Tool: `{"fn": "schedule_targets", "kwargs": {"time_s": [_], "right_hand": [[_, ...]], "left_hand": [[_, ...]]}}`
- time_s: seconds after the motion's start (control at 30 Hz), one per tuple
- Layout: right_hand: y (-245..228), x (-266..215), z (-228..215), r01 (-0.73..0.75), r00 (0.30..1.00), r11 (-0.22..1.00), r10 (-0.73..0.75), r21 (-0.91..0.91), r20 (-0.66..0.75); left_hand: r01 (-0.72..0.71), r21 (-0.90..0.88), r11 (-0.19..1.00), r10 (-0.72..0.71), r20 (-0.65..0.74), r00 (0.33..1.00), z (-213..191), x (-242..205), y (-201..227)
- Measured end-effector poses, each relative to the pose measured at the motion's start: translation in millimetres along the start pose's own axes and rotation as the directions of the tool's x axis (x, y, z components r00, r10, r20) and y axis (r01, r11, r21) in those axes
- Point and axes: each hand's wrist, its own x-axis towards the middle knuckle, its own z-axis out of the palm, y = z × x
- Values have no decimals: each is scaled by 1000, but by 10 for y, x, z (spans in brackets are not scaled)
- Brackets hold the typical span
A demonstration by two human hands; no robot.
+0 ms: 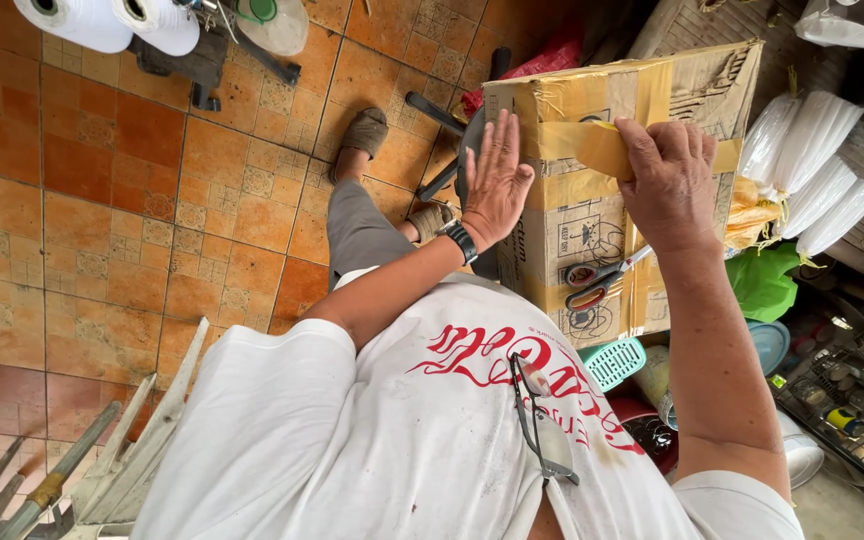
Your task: A person is sealing a cardboard box using a roll of yellow packing tape and scissors.
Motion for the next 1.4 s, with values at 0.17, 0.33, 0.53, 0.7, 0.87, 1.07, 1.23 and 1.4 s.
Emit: {"fn": "schedule_targets", "kwargs": {"time_s": [0.17,0.33,0.53,0.7,0.87,1.07,1.23,1.4], "right_hand": [[57,-12,80,-7,1000,1000,7,1,-30],[80,-28,112,-57,997,994,61,94,-41],[24,-88,305,-257,965,944,241,208,100],[-186,-187,484,-516,848,779,524,355,82],[-183,-67,589,-534,818,772,575,345,-20],[-327,9,541,-611,760,638,638,469,123],[-511,-251,-132,-786,618,519,678,336,399],[-1040,-1151,-368,-866,412,305,884,396,222]], "left_hand": [[35,25,999,-37,74,997,53,3,-213],[-167,221,961,168,15,986,-274,19,-84],[-599,562,570,563,264,783,-715,418,106],[-822,475,315,752,403,521,-963,663,160],[-874,421,244,662,586,467,-991,838,257],[-881,420,218,595,659,461,-1014,829,427],[-867,454,203,577,660,481,-1029,770,537],[-864,388,320,402,770,495,-1109,869,626]]}}
